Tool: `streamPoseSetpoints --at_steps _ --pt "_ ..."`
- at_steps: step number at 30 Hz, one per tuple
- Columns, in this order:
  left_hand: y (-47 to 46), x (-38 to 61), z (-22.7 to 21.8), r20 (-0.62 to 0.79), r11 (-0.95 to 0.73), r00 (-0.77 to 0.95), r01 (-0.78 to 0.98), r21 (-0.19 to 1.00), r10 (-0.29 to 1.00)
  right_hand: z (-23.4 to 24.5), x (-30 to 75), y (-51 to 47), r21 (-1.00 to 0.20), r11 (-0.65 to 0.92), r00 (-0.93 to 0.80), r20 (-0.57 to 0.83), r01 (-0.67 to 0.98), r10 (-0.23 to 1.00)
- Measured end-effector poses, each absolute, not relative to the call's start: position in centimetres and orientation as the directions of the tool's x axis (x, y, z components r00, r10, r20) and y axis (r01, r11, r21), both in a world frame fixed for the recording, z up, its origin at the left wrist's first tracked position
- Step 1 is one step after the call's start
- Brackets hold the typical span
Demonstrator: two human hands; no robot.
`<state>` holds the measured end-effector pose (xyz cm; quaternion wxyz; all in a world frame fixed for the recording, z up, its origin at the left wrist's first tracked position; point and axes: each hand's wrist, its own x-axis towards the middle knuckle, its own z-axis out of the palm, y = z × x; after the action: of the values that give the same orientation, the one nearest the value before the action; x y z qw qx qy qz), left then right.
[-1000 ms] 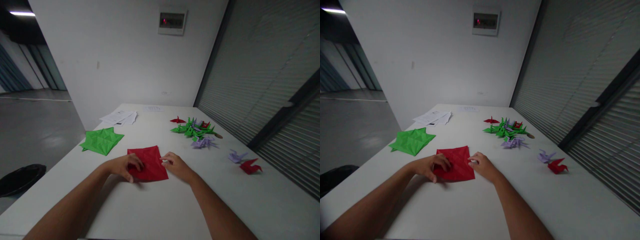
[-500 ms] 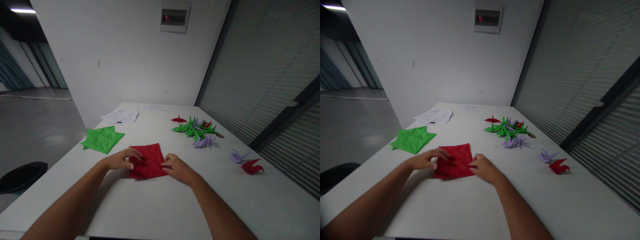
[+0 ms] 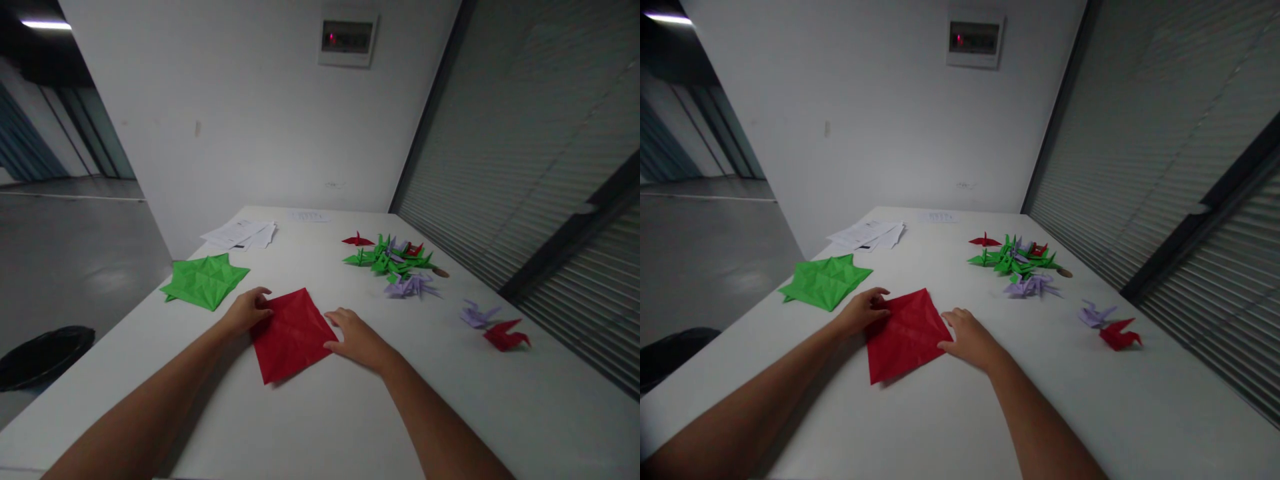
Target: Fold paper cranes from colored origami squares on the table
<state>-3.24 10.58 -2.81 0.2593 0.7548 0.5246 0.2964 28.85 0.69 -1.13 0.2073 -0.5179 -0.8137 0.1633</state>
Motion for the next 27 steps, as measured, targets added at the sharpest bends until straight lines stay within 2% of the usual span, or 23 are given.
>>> streamPoseSetpoints --at_steps 4,8,12,15,20,27 --pt "10.5 -3.3 -2.8 0.125 -0.246 0.278 0.462 0.852 0.953 -1.3 28.9 0.9 -0.542 0.417 -0.372 0.197 0.730 0.907" --pt "10.3 -3.2 -2.5 0.115 -0.183 0.260 0.256 0.949 0.959 -2.1 28.9 1.4 -0.674 0.294 -0.235 0.181 0.677 0.955" --pt "9.9 -3.0 -2.0 0.114 -0.124 0.248 0.022 0.992 0.962 -2.9 29.2 2.1 -0.803 0.139 -0.088 0.107 0.580 0.990" --pt "9.8 -2.8 -1.8 0.110 -0.096 0.219 -0.075 0.993 0.969 -3.2 29.4 2.5 -0.880 0.097 -0.038 0.090 0.464 0.995" --pt "9.9 -2.8 -1.9 0.115 -0.096 0.174 -0.115 0.989 0.978 -3.0 29.5 2.8 -0.958 0.104 -0.109 0.077 0.268 0.991" --pt "9.1 -2.7 -1.3 0.036 -0.031 0.237 -0.027 0.999 0.971 -2.3 29.6 2.8 -0.976 0.117 0.011 0.121 0.183 0.993"
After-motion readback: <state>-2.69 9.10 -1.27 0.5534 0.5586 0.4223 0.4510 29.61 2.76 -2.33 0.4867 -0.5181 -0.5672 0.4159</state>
